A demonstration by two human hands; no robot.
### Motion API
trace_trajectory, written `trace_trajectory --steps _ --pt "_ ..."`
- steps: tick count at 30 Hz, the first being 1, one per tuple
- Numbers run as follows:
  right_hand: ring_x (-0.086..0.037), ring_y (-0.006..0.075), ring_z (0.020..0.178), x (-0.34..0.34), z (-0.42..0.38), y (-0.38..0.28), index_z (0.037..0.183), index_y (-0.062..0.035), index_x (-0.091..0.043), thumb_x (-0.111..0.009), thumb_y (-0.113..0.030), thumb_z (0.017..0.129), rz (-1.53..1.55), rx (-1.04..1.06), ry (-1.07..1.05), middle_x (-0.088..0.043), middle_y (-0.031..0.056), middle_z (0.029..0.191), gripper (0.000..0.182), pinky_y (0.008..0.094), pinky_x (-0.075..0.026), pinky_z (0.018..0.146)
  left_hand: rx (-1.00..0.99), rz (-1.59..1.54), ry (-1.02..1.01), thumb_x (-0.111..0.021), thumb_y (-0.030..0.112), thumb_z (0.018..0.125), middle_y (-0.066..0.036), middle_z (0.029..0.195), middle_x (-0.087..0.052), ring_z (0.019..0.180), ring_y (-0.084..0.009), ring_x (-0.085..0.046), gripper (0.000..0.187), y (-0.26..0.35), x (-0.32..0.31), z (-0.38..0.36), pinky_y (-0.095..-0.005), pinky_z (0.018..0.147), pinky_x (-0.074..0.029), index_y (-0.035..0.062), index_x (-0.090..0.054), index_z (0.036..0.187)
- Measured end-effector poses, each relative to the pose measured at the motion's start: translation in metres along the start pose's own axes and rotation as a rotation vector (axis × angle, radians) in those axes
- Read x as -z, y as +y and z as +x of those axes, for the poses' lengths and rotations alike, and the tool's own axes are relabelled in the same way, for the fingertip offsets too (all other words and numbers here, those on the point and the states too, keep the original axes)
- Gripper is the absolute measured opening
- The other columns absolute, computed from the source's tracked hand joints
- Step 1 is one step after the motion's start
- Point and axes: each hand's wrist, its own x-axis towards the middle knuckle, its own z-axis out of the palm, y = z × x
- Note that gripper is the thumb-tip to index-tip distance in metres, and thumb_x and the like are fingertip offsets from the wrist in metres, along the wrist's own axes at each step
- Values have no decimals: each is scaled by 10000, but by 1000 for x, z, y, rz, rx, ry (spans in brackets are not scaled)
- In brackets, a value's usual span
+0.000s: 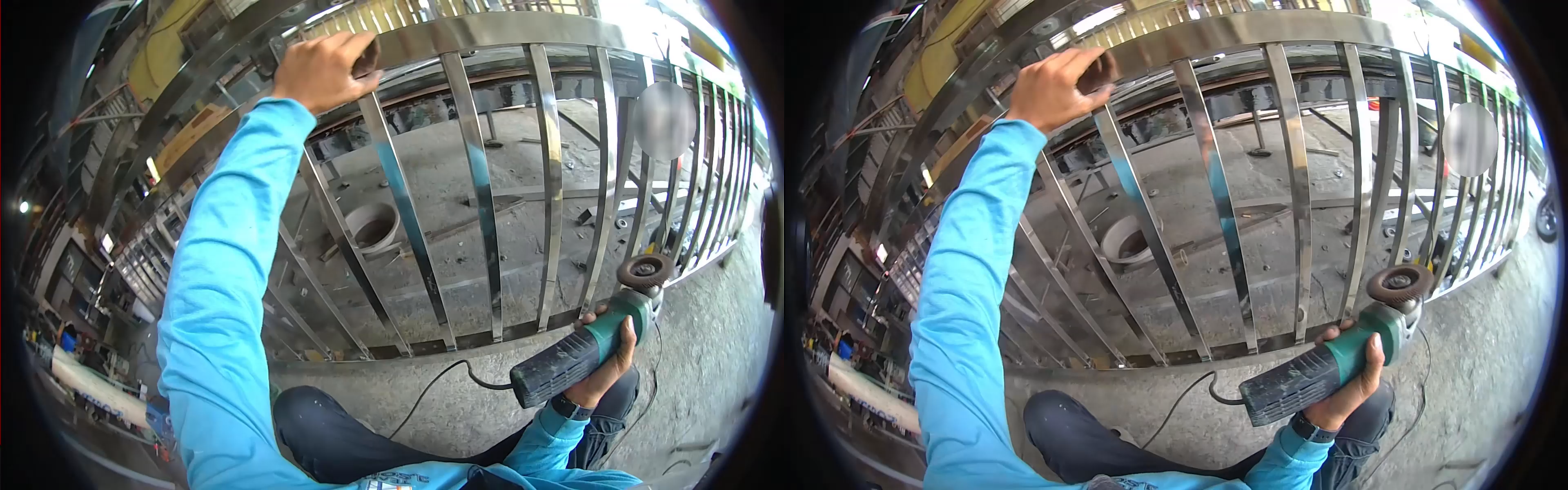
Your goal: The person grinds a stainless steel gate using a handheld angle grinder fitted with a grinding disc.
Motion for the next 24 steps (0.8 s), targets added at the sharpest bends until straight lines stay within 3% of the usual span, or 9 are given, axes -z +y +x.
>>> trace_trajectory --steps 6,9,10,13,15,17,21,22,24 --pt "-647 237 778 -32 -58 36 1092 31 -562 -665 -330 906 -76 11 -5 -634 132 912 419 314 -557 708 31 -12 -104 -773 430 802 -66 1012 -716 902 -284 -718 509 27 -7 28 -412 765 -603 158 -646 1213" --pt "-657 243 777 -43 -85 50 1125 24 -554 -656 -331 913 -76 59 44 -639 138 904 426 333 -570 699 -38 -102 110 -794 392 794 -73 1075 -705 978 -275 -705 547 16 -22 15 -414 821 -592 140 -635 1253" --pt "-663 246 785 -47 -95 55 1143 17 -551 -652 -328 915 -116 72 34 -643 139 918 426 348 -578 699 -17 -116 72 -811 363 786 -73 1132 -693 1039 -272 -691 584 15 -24 11 -417 865 -582 123 -622 1284" --pt "-677 259 791 -61 -120 71 1183 -7 -546 -635 -329 931 -191 128 25 -650 143 947 419 385 -596 699 -33 -238 138 -825 353 767 -71 1138 -691 1058 -282 -686 595 8 -36 7 -425 876 -581 129 -620 1279" --pt "-679 266 773 -71 -141 83 1198 -13 -546 -621 -339 946 -146 62 -16 -656 149 946 418 381 -597 691 -62 -207 210 -796 439 808 -89 1072 -711 989 -267 -713 568 9 -19 7 -421 819 -595 93 -643 1232" --pt "-662 251 761 -91 -156 94 1243 -17 -515 -586 -360 983 -198 93 -2 -635 149 938 436 378 -583 683 -1 -336 -33 -750 274 813 -185 1139 -715 1059 -350 -701 406 9 -1 3 -445 863 -589 97 -679 1171" --pt "-653 253 799 -128 -176 104 1276 -3 -496 -559 -377 1005 -308 151 -114 -627 173 999 467 388 -579 701 157 -576 4 -699 213 842 -193 1078 -719 973 -364 -711 237 2 -1 -17 -470 814 -587 60 -732 1020" --pt "-650 255 837 -141 -172 103 1290 -1 -485 -550 -368 1013 -261 132 -255 -617 183 1029 464 393 -582 722 210 -614 131 -710 237 834 -189 1075 -720 960 -342 -715 236 -1 -4 -25 -460 789 -589 54 -752 977" --pt "-648 257 875 -176 -161 103 1304 1 -475 -541 -359 1022 -220 105 -423 -607 192 1059 462 398 -585 742 189 -664 97 -729 280 820 -178 1069 -722 957 -325 -717 306 -17 13 -45 -440 793 -591 56 -740 1028"
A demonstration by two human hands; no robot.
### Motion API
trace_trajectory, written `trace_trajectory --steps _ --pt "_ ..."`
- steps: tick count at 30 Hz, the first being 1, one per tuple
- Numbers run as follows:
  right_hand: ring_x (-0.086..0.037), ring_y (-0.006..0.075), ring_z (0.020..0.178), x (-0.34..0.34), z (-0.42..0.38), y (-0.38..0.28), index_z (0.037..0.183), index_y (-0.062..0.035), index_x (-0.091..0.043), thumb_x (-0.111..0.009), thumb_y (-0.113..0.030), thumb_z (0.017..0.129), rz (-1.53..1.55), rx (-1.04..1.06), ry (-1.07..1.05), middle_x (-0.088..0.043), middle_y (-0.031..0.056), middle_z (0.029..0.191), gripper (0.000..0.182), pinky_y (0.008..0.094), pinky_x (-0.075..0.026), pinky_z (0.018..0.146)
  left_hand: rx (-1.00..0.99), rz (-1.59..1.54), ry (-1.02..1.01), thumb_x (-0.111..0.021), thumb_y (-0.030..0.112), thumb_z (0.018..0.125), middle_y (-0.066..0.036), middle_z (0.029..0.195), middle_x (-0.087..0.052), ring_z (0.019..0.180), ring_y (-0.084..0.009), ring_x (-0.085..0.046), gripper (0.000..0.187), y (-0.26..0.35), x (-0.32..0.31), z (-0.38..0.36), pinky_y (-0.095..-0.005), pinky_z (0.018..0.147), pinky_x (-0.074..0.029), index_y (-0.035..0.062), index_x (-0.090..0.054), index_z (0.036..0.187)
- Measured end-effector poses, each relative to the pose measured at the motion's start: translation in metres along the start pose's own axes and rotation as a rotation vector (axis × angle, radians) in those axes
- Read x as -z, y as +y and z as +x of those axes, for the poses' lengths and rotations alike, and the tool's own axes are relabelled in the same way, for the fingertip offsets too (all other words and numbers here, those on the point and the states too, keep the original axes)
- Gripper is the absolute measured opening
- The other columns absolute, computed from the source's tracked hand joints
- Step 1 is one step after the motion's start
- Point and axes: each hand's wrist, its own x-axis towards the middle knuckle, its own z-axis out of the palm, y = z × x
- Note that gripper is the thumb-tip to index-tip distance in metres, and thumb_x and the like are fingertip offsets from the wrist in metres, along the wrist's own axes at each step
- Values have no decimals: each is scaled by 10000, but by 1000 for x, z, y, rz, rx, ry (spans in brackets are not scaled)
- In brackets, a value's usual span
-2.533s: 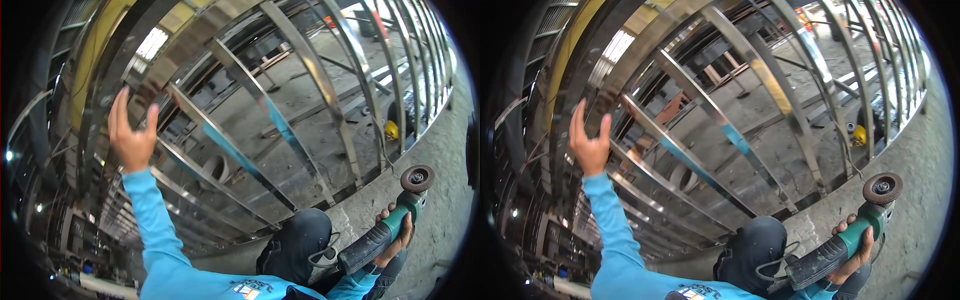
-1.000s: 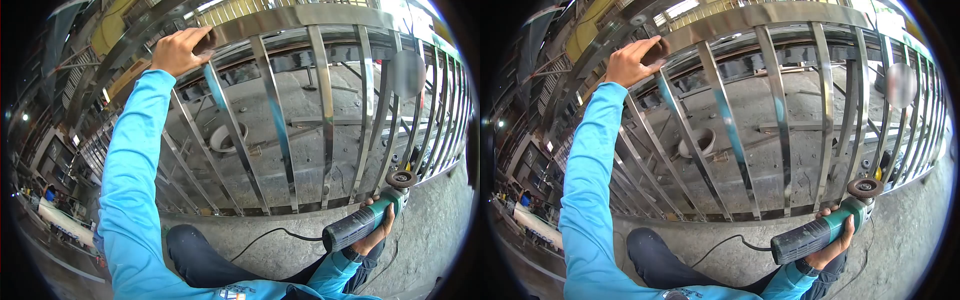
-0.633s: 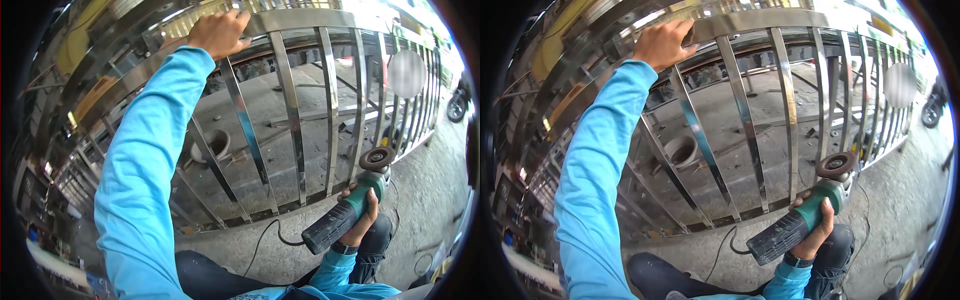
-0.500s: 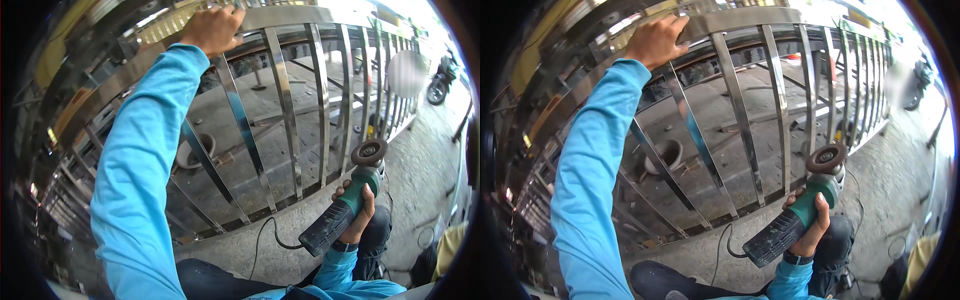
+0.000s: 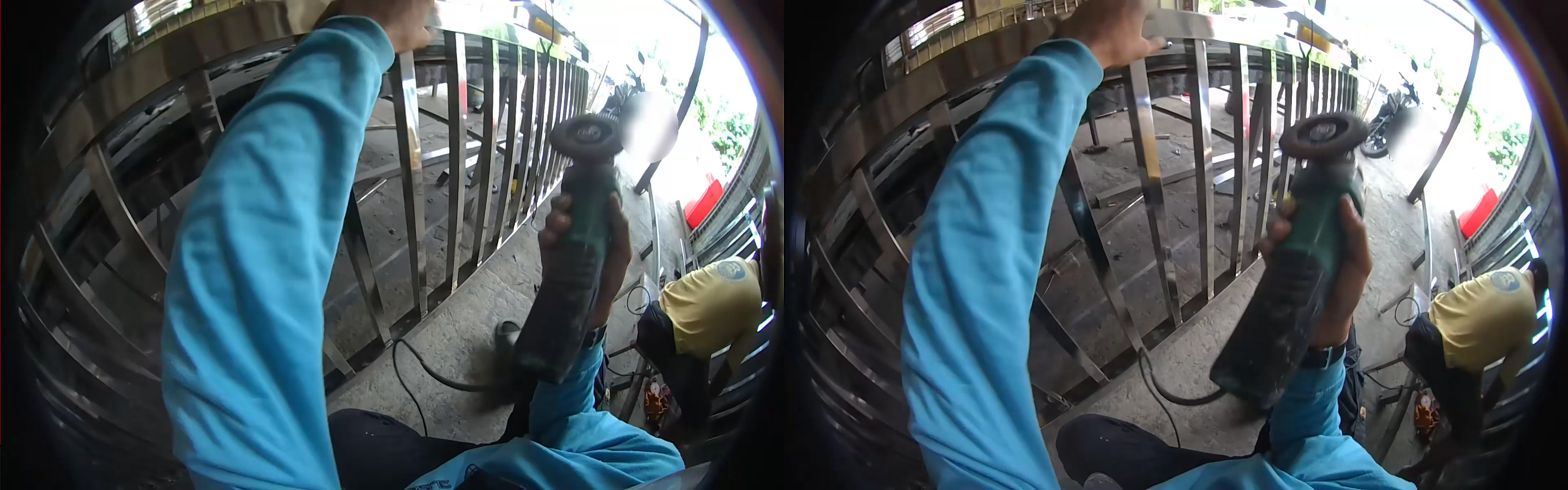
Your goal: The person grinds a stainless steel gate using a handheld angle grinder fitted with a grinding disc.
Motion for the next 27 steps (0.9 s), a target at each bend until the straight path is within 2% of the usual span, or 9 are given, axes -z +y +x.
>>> trace_trajectory --steps 4,5,8,9,15,17,18,22,27 --pt "-669 314 933 -48 48 0 1247 20 -500 -549 -348 1005 189 -8 -205 -630 210 1042 443 409 -628 757 -161 -557 227 -608 725 868 -120 877 -713 750 -191 -708 761 6 13 -86 -338 665 -595 17 -680 1135" --pt "-665 319 956 -55 59 2 1246 19 -501 -546 -346 1004 244 -38 -239 -629 216 1040 440 406 -631 761 -395 -635 466 -596 760 850 -122 875 -700 710 -180 -690 821 14 12 -114 -306 636 -591 18 -670 1193" --pt "-673 309 945 -63 94 20 1266 33 -483 -545 -333 1010 254 -28 -422 -620 219 1055 451 406 -628 788 -404 -504 87 -573 709 898 -155 1012 -739 750 -225 -728 838 50 69 -198 -359 620 -617 -4 -586 1338" --pt "-661 302 985 -60 104 26 1303 51 -452 -519 -319 1031 220 -48 -541 -596 224 1109 464 405 -621 852 -397 -484 68 -573 709 898 -155 1012 -739 750 -225 -728 838 57 77 -209 -359 620 -617 -4 -586 1338" --pt "-703 276 734 -71 126 78 1195 87 -511 -648 -349 906 219 -154 -412 -658 210 940 541 375 -612 643 -233 -29 9 -594 379 992 -225 925 -706 768 -288 -720 566 85 89 -217 -368 613 -599 -7 -525 1401" --pt "-671 196 729 -51 134 90 1212 -34 -476 -790 -191 818 373 -327 -447 -619 108 968 528 323 -579 629 -204 44 -121 -619 314 984 -248 905 -689 776 -339 -713 541 106 89 -220 -396 636 -603 -5 -499 1405" --pt "-640 162 798 -38 134 89 1283 -71 -414 -817 -135 794 376 -458 -451 -581 68 1025 637 323 -565 671 -212 74 -199 -631 308 979 -257 908 -682 779 -361 -710 555 112 84 -226 -416 651 -606 1 -476 1414" --pt "-498 171 1224 -1 153 106 1529 -48 -156 -888 -125 748 409 -341 -526 -502 102 1358 1073 347 -408 1039 -107 73 -396 -667 361 955 -248 926 -666 785 -373 -705 675 147 55 -218 -441 671 -607 26 -377 1465" --pt "-548 200 1207 17 162 106 1521 -50 -155 -879 -101 766 645 -352 -498 -542 131 1337 1047 362 -437 1035 -44 124 -503 -710 390 927 -224 940 -657 746 -377 -687 813 180 48 -181 -436 612 -574 54 -266 1519"
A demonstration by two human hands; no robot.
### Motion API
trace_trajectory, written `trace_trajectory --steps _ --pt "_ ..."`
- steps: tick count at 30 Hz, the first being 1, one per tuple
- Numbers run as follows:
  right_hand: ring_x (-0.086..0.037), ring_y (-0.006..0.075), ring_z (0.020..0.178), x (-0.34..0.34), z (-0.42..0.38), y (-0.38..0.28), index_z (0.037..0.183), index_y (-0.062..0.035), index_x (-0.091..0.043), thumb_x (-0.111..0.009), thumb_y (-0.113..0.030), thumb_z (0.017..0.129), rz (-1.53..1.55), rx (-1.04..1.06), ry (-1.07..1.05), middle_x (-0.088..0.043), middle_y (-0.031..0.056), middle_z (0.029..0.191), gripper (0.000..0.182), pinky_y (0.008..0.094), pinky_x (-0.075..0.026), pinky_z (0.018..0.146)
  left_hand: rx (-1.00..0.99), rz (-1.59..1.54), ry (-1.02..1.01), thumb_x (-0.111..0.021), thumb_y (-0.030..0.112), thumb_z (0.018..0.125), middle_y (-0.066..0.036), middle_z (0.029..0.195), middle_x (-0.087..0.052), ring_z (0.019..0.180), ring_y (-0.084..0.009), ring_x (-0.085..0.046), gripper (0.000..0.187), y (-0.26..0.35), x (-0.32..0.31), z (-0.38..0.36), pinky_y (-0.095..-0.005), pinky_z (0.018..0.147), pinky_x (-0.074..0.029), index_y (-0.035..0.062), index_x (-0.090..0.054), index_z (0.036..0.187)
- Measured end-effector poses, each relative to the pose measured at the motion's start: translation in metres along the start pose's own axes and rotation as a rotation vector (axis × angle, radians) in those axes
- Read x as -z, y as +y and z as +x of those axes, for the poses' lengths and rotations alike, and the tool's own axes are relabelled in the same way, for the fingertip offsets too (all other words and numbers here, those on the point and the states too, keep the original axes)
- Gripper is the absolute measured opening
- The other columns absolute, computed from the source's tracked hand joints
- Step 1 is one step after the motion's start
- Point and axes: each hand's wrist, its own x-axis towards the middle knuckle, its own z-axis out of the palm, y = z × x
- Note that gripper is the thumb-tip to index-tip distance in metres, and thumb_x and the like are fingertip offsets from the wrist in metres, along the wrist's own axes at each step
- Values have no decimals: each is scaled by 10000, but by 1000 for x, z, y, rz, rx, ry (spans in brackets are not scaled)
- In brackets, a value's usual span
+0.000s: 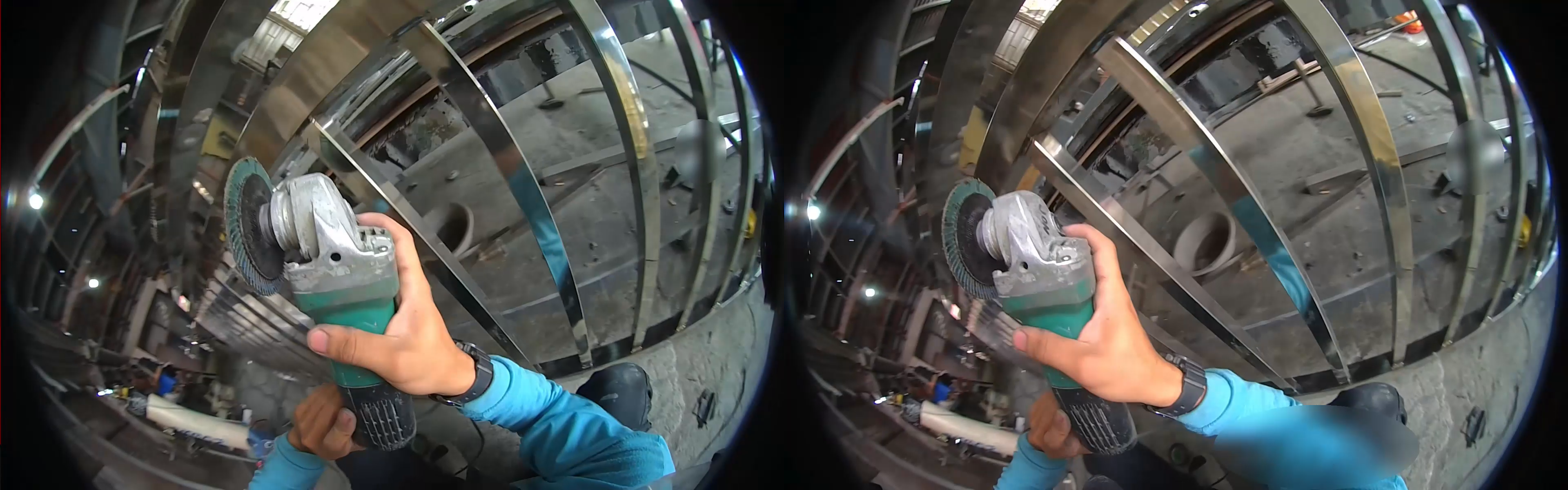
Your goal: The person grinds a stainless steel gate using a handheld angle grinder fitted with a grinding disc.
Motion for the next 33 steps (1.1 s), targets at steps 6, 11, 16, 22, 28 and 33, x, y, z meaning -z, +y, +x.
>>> trace_trajectory --steps 6,11,16,22,28,33 --pt "-555 202 1199 11 0 -22 1509 -43 -179 -891 -126 752 40 -18 40 -532 144 1325 1043 350 -445 1029 78 -18 -221 -716 371 919 -206 926 -662 709 -365 -681 827 10 12 9 -440 581 -554 86 -243 1534" --pt "-536 201 1215 12 3 -32 1496 -10 -207 -876 -95 743 -13 35 13 -494 150 1321 1011 339 -440 1019 400 -45 -413 -914 204 714 -153 1180 -698 1108 -345 -674 833 39 38 2 -406 964 -522 -32 -494 1393" --pt "-675 452 1041 10 4 -53 1481 -42 -217 -777 -4 738 -338 97 17 -612 301 1199 931 450 -532 874 406 -149 -349 -915 255 716 -171 1107 -697 1004 -362 -684 760 57 48 -21 -411 886 -540 -31 -525 1303" --pt "-690 476 978 19 11 -68 1456 -36 -231 -769 -1 720 -571 328 82 -669 281 1076 913 465 -563 834 296 -337 -195 -916 316 719 -192 1019 -696 880 -383 -695 686 10 -27 28 -418 794 -561 -29 -563 1194" --pt "-565 229 1201 44 14 -89 1470 -18 -269 -845 -27 680 -559 261 4 -564 167 1266 977 357 -447 1033 273 -757 -12 -971 455 600 -229 1163 -655 1037 -389 -666 837 -16 -98 78 -442 892 -537 -40 -596 1162" --pt "-576 231 1187 62 13 -101 1485 -25 -271 -890 -121 726 -693 244 38 -574 158 1280 984 343 -448 1025 -2 -898 189 -934 485 668 -174 1234 -554 1160 -291 -571 1121 -29 -146 116 -415 989 -464 -35 -307 1438"
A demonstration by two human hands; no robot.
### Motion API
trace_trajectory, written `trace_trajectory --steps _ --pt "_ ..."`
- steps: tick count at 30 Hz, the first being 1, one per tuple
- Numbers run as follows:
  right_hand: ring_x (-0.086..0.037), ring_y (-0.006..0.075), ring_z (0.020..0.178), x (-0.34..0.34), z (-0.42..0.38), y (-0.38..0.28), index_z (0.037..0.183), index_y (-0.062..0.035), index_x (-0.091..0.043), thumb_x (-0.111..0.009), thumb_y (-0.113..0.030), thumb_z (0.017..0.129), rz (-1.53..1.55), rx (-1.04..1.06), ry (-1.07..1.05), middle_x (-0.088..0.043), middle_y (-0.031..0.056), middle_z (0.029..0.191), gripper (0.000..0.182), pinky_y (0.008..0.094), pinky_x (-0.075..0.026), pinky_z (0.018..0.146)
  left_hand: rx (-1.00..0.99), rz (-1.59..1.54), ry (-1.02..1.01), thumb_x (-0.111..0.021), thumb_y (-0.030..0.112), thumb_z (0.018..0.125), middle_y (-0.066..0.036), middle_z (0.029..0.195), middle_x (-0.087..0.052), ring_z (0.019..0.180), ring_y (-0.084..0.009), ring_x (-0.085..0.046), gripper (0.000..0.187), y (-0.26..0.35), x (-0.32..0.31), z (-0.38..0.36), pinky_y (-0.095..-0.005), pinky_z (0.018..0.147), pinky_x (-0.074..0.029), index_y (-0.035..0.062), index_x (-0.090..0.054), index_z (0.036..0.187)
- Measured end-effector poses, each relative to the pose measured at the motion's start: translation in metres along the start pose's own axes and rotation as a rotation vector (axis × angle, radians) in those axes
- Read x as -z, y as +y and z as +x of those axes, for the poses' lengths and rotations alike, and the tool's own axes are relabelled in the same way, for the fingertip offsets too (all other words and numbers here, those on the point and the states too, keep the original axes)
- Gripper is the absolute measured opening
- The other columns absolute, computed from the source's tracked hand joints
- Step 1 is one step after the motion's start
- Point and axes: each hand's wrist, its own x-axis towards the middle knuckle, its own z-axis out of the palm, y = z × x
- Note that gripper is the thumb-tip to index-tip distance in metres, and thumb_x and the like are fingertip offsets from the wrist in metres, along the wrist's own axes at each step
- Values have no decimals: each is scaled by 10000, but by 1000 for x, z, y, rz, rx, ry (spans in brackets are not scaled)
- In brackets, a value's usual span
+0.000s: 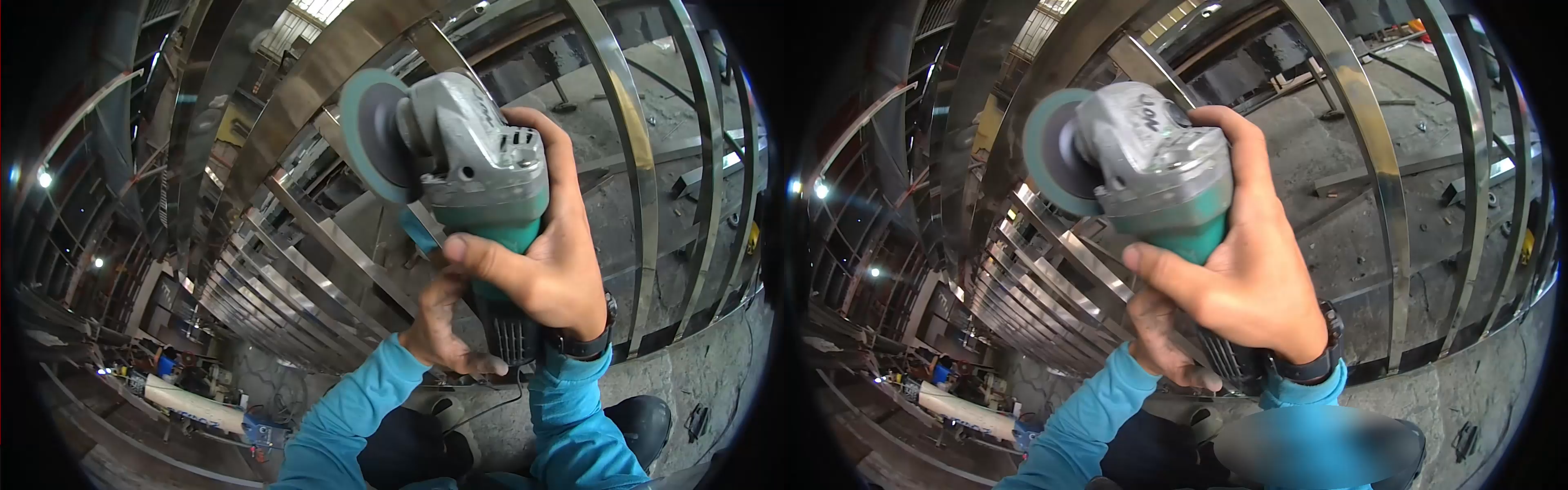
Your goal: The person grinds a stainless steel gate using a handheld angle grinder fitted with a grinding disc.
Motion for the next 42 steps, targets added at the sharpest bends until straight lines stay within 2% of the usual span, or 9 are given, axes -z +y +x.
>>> trace_trajectory --steps 1,3,4,7,16,26,28,41,42 --pt "-572 237 1193 2 1 0 1490 -29 -269 -890 -138 732 -17 -13 0 -572 158 1287 986 350 -446 1029 -14 -8 8 -934 485 668 -174 1234 -554 1160 -291 -571 1121 -6 -8 -6 -415 989 -464 -35 -307 1438" --pt "-566 244 1200 1 2 3 1495 -33 -265 -886 -145 739 -16 -1 6 -568 161 1295 984 359 -443 1033 70 -50 227 -915 445 714 -200 1239 -541 1147 -302 -578 1145 -10 -26 -14 -413 985 -469 -38 -207 1472" --pt "-559 252 1208 -1 2 5 1499 -37 -262 -882 -152 746 4 3 14 -565 165 1303 983 368 -439 1038 31 -87 179 -871 410 778 -254 1316 -497 1208 -330 -554 1108 -10 -25 -12 -419 1010 -463 -51 -159 1492" --pt "-551 263 1215 -7 3 10 1504 -45 -259 -875 -148 752 13 -41 29 -551 177 1323 978 378 -433 1045 94 -94 168 -839 376 816 -295 1410 -431 1298 -363 -504 1103 -2 -24 -20 -441 1048 -447 -61 -114 1523" --pt "-570 273 1193 -18 5 24 1509 -51 -242 -844 -129 774 -110 -38 55 -539 193 1330 953 379 -445 1027 308 -219 161 -690 384 920 -374 1545 -265 1450 -428 -333 1047 11 -15 -29 -440 1184 -297 -167 -40 1528" --pt "-590 288 1183 -24 9 33 1506 -42 -239 -823 -105 790 -113 41 75 -562 212 1306 926 392 -458 1020 278 -210 138 -649 325 940 -364 1576 -216 1482 -412 -281 984 3 -2 -30 -424 1198 -269 -169 -35 1530" --pt "-589 296 1192 -24 9 33 1504 -42 -241 -830 -118 788 -122 47 80 -559 220 1313 930 396 -452 1034 281 -233 82 -660 243 875 -292 1586 -205 1483 -357 -257 1074 0 0 -31 -429 1207 -204 -120 102 1539" --pt "-531 296 1259 -21 13 31 1494 -19 -244 -843 -162 784 -168 93 48 -512 228 1347 940 397 -417 1070 218 -142 46 -672 269 880 -307 1595 -197 1486 -354 -260 1087 0 1 -26 -417 1205 -212 -142 96 1530" --pt "-522 297 1269 -21 13 31 1492 -16 -248 -842 -160 784 -187 95 48 -499 227 1360 935 396 -412 1073 227 -159 93 -658 302 908 -325 1574 -245 1471 -373 -302 1031 2 -2 -24 -424 1196 -250 -153 25 1532"
